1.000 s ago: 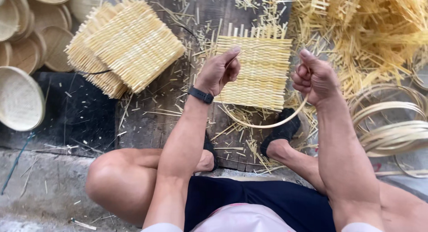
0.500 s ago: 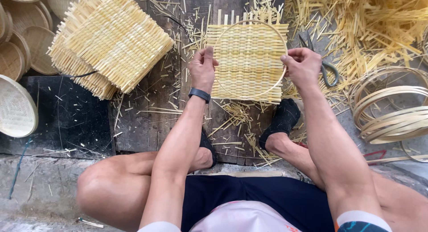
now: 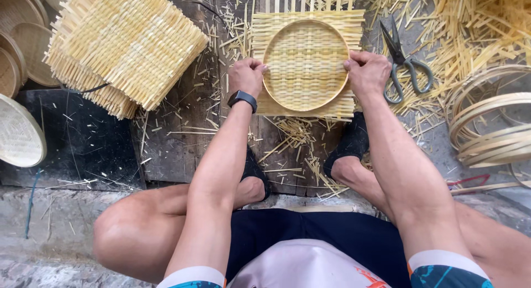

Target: The person weaves a round bamboo basket by placing a circular frame over a woven mat, securing it, and trimming excess strands with shears. They repeat this process for multiple baskets, stacking finished pieces nearby.

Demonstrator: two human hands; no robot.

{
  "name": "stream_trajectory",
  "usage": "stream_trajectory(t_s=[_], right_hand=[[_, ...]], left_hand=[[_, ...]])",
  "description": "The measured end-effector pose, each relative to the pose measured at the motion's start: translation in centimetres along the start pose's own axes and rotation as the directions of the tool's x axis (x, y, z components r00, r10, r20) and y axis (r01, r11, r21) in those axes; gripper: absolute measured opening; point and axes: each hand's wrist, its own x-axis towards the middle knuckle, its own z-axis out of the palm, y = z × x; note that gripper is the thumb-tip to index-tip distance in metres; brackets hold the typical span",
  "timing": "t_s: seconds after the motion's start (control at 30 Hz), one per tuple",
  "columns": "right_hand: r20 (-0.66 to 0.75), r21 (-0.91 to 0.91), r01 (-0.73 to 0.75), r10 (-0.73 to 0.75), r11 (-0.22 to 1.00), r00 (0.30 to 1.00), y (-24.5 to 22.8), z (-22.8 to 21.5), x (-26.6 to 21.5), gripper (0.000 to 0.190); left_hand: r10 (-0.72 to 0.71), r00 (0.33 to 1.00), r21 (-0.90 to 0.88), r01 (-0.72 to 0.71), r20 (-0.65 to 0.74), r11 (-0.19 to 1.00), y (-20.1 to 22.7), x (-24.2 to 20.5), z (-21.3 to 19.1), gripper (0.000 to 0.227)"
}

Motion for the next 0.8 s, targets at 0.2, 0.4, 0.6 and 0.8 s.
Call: stream_trajectory(t_s=[0.2, 0.4, 0.6, 0.8], right_hand=[[0.004, -0.011, -0.039, 0.039, 0.999, 0.999, -0.5, -0.8, -0.5, 0.023], [0.01, -0.01, -0.046, 0.046, 0.999, 0.999, 0.0, -0.6, -0.4, 0.024], [0.01, -0.019, -0.037, 0.037, 0.999, 0.999, 0.3, -0.2, 0.1, 0.024], [0.021, -0.039, 0.012, -0.011, 0.999, 1.0, 1.8, 0.1, 0.7, 0.023]], left_hand=[[-0.109, 0.994, 0.014, 0.108, 0.025, 0.994, 0.4, -0.2, -0.2, 0.013], [-0.085, 0.996, -0.071, 0.087, 0.034, 0.994, -0.9, 1.2, 0.3, 0.016], [-0.196, 0.967, -0.14, 0.219, 0.164, 0.966, -0.8, 2.0, -0.3, 0.017], [-0.09, 0.992, -0.144, 0.102, 0.09, 0.984, -0.8, 0.9, -0.2, 0.013]])
